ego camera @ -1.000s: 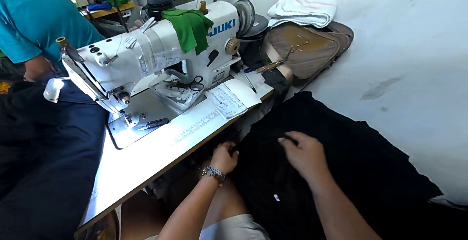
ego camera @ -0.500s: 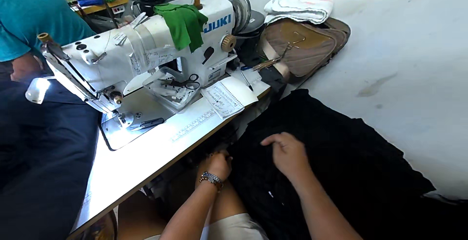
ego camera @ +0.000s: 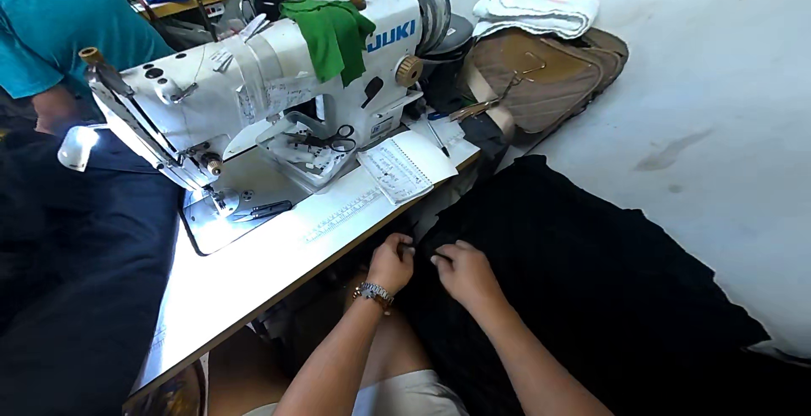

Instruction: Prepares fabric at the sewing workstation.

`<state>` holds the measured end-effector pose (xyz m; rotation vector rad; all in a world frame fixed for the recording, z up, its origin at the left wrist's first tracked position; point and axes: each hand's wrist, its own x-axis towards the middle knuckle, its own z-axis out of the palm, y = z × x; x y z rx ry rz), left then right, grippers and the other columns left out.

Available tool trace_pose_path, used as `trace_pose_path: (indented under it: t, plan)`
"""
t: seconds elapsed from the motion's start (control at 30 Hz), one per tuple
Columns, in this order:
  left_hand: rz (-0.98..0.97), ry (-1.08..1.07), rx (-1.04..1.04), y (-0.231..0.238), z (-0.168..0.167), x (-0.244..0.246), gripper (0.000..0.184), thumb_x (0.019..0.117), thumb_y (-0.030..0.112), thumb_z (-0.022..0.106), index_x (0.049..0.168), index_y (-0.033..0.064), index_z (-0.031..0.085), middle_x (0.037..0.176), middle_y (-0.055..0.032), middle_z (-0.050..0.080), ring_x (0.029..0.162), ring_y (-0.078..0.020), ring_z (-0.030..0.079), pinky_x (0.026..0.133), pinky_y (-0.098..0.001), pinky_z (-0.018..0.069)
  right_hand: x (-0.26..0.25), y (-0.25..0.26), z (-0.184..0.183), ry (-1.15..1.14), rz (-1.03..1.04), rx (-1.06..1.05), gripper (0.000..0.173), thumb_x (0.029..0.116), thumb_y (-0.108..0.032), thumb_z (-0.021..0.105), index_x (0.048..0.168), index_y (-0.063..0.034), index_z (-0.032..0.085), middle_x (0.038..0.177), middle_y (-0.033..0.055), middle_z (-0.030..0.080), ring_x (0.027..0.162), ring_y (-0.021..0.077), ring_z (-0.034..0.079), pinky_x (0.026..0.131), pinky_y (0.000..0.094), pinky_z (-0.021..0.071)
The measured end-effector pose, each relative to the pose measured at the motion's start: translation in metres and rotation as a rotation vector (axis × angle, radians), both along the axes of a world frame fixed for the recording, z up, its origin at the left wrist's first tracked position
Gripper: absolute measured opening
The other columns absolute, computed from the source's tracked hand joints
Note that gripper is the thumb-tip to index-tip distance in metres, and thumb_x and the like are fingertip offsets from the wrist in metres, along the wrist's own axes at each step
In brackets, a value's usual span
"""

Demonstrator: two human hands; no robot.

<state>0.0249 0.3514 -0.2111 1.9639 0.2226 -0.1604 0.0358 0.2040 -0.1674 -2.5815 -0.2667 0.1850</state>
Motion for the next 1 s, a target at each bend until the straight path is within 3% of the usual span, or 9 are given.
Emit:
trace_pose_path:
  t: [0.07,0.13,0.23,0.37,0.47,0.57,0.7,0.8,1.0]
  plan:
    - [-0.115,0.099,0.263,0.008,-0.020,-0.003,0.039,0.1010,0.025,0.064,0.136,0.0080,0.063,0.132,-0.0184,0.065,0.121,-0.0371,0.062,0.102,-0.0596,0.0488,0.004,-0.010,0.009,-0.055,-0.083,0.090,0.022,0.1031,-0.008,0.060,0.114,0.0082,0.071,0.115,0.0283,0.069,0.109,0.0429,0.067,0.097,0.0592,0.0514]
    - [-0.213,0.218,0.425,0.012,-0.040,-0.008,0.043,0.0964,0.032,0.069,0.134,0.0100,0.065,0.138,-0.0195,0.061,0.128,-0.0413,0.057,0.106,-0.0645,0.0441,0.006,-0.016,0.018,-0.084,-0.175,0.144,0.024,0.1040,-0.005,0.057,0.122,0.0055,0.068,0.121,0.0265,0.069,0.111,0.0438,0.066,0.097,0.0614,0.0500]
    - [-0.219,0.234,0.464,0.012,-0.053,-0.012,0.040,0.0947,0.029,0.071,0.131,0.0137,0.067,0.137,-0.0155,0.063,0.126,-0.0378,0.059,0.105,-0.0624,0.0448,0.007,-0.022,0.018,-0.173,-0.178,0.152,0.023,0.1031,0.001,0.055,0.125,0.0004,0.063,0.119,0.0252,0.068,0.104,0.0458,0.068,0.087,0.0639,0.0532]
    - [-0.200,0.180,0.449,0.010,-0.056,-0.009,0.036,0.0938,0.025,0.071,0.129,0.0166,0.069,0.130,-0.0156,0.066,0.120,-0.0380,0.062,0.099,-0.0627,0.0495,0.004,-0.022,0.013,-0.194,-0.109,0.121,0.027,0.0997,0.010,0.049,0.095,0.0033,0.074,0.098,0.0250,0.067,0.096,0.0420,0.065,0.085,0.0577,0.0515]
    - [-0.280,0.151,0.540,0.010,-0.050,-0.007,0.035,0.0944,0.027,0.071,0.128,0.0150,0.070,0.127,-0.0155,0.068,0.122,-0.0379,0.061,0.104,-0.0624,0.0456,0.003,-0.015,0.016,-0.136,-0.112,0.072,0.026,0.0998,0.007,0.051,0.105,0.0027,0.075,0.104,0.0252,0.067,0.099,0.0403,0.065,0.087,0.0550,0.0533]
    - [-0.317,0.163,0.602,0.005,-0.041,-0.010,0.032,0.0961,0.025,0.068,0.125,0.0122,0.071,0.120,-0.0154,0.071,0.119,-0.0371,0.063,0.105,-0.0612,0.0449,0.003,-0.013,0.017,-0.061,-0.136,0.072,0.019,0.0985,-0.001,0.063,0.114,0.0024,0.074,0.116,0.0262,0.066,0.110,0.0406,0.064,0.094,0.0543,0.0523]
    - [-0.263,0.291,0.643,-0.003,-0.044,-0.007,0.043,0.0950,0.032,0.068,0.128,0.0039,0.065,0.117,-0.0194,0.071,0.116,-0.0387,0.065,0.105,-0.0633,0.0438,0.003,-0.012,0.023,0.002,-0.151,0.075,0.022,0.0974,-0.008,0.070,0.117,0.0019,0.073,0.121,0.0262,0.064,0.113,0.0400,0.062,0.096,0.0533,0.0511]
    - [-0.246,0.348,0.596,-0.004,-0.031,-0.008,0.044,0.0951,0.028,0.069,0.130,0.0008,0.064,0.120,-0.0211,0.070,0.117,-0.0395,0.065,0.106,-0.0635,0.0425,0.003,-0.014,0.025,-0.005,-0.157,0.079,0.023,0.0955,-0.007,0.072,0.117,0.0018,0.073,0.120,0.0260,0.064,0.113,0.0402,0.062,0.096,0.0549,0.0502]
    - [-0.152,0.308,0.397,0.002,-0.011,-0.006,0.035,0.0964,0.032,0.068,0.122,0.0080,0.070,0.113,-0.0179,0.072,0.108,-0.0353,0.069,0.095,-0.0588,0.0529,0.002,-0.017,0.024,0.001,-0.150,0.079,0.025,0.0943,0.001,0.070,0.119,-0.0013,0.073,0.132,0.0277,0.061,0.126,0.0444,0.056,0.103,0.0585,0.0471]
